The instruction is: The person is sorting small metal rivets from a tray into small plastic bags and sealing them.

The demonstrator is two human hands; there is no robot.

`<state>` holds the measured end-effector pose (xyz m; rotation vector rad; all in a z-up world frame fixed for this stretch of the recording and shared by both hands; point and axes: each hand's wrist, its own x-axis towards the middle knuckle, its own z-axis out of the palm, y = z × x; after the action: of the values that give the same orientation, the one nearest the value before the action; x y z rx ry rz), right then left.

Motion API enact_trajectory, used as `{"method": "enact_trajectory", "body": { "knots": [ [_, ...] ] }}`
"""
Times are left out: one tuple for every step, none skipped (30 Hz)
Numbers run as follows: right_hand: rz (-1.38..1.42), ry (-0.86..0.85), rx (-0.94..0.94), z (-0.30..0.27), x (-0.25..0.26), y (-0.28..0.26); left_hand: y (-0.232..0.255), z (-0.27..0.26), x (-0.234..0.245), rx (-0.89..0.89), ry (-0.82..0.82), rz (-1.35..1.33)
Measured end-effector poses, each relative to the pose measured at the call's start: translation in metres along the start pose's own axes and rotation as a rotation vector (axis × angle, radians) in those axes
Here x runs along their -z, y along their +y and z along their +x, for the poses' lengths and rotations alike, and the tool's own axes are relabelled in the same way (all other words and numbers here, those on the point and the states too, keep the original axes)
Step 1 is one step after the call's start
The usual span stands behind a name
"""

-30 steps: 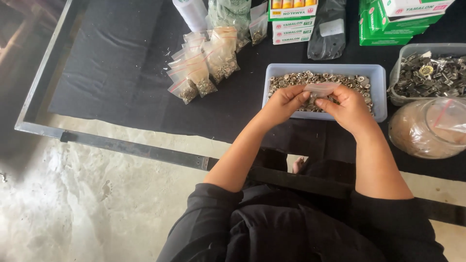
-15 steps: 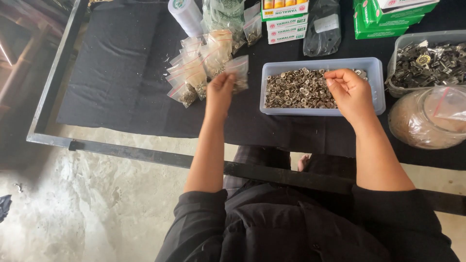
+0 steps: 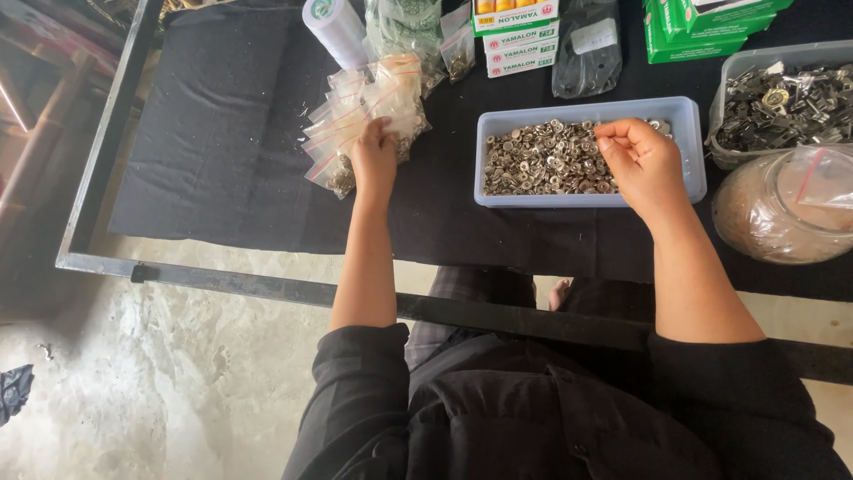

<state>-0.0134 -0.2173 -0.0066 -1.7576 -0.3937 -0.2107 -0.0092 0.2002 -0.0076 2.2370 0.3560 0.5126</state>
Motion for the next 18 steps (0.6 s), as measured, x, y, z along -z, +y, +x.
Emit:
{"method": "enact_trajectory", "body": {
  "knots": [
    [0.000,0.000,-0.002,0.000,0.000,-0.001,-0.001,0.001,0.001,0.001,-0.002,0.001],
    [-0.002,-0.003,0.006,0.000,0.000,-0.003,-0.003,0.002,0.001,-0.009,0.004,-0.023],
    [-0.004,-0.006,0.014,-0.001,0.001,-0.004,-0.004,0.003,0.002,-0.019,0.010,-0.046],
    [-0.004,-0.006,0.012,-0.001,0.000,-0.004,-0.008,0.002,0.002,-0.018,0.009,-0.046],
    [-0.006,-0.008,0.013,-0.001,0.000,-0.005,-0.013,0.002,0.001,-0.010,0.021,-0.058],
    [-0.009,-0.009,0.015,-0.001,0.000,-0.005,-0.017,0.003,0.000,-0.004,0.032,-0.072],
    [-0.010,-0.008,0.015,0.000,0.000,-0.005,-0.013,0.003,0.001,-0.004,0.030,-0.072],
    [-0.024,-0.006,0.023,0.000,0.000,-0.004,-0.010,0.003,0.001,-0.029,0.055,-0.065],
    [-0.037,-0.004,0.032,0.000,0.001,-0.002,-0.007,0.003,0.001,-0.053,0.079,-0.058],
    [-0.038,-0.003,0.030,0.000,0.001,-0.001,-0.002,0.003,0.003,-0.052,0.077,-0.057],
    [-0.042,-0.002,0.037,0.000,0.002,0.001,0.003,0.002,0.005,-0.053,0.095,-0.090],
    [-0.046,-0.002,0.045,0.001,0.002,0.002,0.008,0.002,0.008,-0.054,0.113,-0.122],
    [-0.046,-0.002,0.043,-0.001,0.001,-0.001,0.008,0.002,0.007,-0.052,0.112,-0.121],
    [-0.031,0.005,0.043,-0.002,0.000,-0.004,0.009,0.004,0.007,-0.114,0.171,-0.111],
    [-0.016,0.011,0.043,-0.003,0.000,-0.007,0.011,0.005,0.006,-0.175,0.230,-0.101],
    [-0.020,0.015,0.044,-0.002,-0.002,-0.010,0.028,0.000,0.008,-0.178,0.227,-0.105],
    [-0.066,0.002,0.029,-0.002,-0.003,-0.013,0.045,-0.006,0.010,-0.223,0.218,-0.176],
    [-0.117,-0.003,0.013,-0.002,-0.002,-0.016,0.064,-0.011,0.008,-0.272,0.205,-0.253]
  ]
}}
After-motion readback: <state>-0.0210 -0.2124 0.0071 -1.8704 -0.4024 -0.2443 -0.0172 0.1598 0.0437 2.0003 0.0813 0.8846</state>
